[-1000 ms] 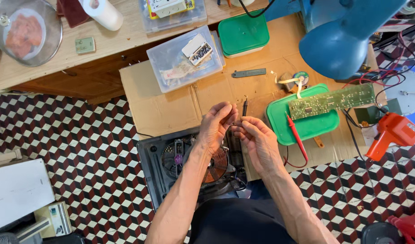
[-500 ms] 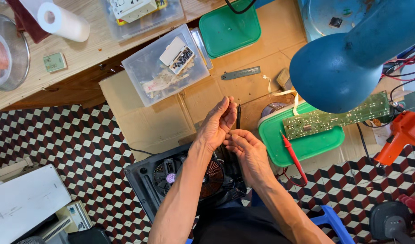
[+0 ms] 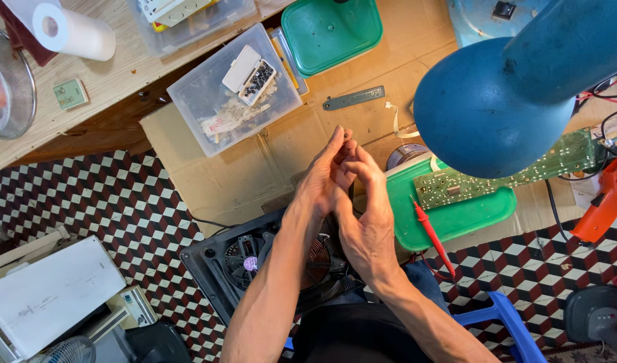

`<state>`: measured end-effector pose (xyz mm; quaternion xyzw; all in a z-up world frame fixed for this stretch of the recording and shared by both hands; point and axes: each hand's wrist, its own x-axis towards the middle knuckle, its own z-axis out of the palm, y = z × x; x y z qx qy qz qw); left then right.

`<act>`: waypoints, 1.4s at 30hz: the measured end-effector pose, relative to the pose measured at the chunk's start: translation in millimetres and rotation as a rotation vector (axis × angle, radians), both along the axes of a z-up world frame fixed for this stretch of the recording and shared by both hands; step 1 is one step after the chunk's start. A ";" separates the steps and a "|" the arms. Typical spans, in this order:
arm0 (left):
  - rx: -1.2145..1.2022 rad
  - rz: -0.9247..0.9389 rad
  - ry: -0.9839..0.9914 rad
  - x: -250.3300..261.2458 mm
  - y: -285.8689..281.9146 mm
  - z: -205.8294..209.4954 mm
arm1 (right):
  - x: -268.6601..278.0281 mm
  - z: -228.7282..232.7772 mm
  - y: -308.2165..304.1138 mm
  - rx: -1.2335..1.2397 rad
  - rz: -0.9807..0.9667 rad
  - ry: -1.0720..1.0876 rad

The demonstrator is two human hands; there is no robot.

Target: The person works on a disassembled fan motor, using a multimeter to test wires and a circuit board. They strip wire ends with pliers, select small components from a container, and connect wires to the motor assembly.

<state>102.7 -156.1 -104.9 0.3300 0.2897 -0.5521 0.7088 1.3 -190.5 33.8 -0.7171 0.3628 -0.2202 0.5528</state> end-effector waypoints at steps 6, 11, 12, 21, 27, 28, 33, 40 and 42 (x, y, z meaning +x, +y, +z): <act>-0.243 -0.040 0.013 -15.6 -35.1 36.1 | -10.5 12.0 -31.4 0.001 -0.051 -0.035; -0.243 -0.106 -0.172 -21.8 -53.8 64.2 | -22.5 25.6 -40.9 0.002 -0.142 0.036; -0.265 -0.101 -0.165 -23.3 -56.4 66.7 | -24.7 27.0 -42.4 0.031 -0.163 0.074; -0.261 -0.129 -0.234 -30.9 -54.7 71.0 | -38.6 25.2 -47.1 -0.081 -0.122 0.003; -0.237 -0.159 -0.256 -33.0 -52.7 71.5 | -45.9 23.9 -47.3 0.104 -0.150 0.130; -0.241 -0.153 -0.256 -33.8 -52.2 72.0 | -46.2 24.7 -47.4 0.118 -0.152 0.113; -0.238 -0.122 -0.253 -34.7 -50.9 74.0 | -45.0 28.7 -47.4 0.108 -0.142 0.097; -0.228 -0.098 -0.260 -35.1 -42.5 74.1 | -44.2 25.5 -39.5 0.092 -0.095 -0.103; -0.220 -0.083 -0.283 -36.5 -34.6 73.4 | -40.8 22.7 -35.2 0.106 -0.080 -0.183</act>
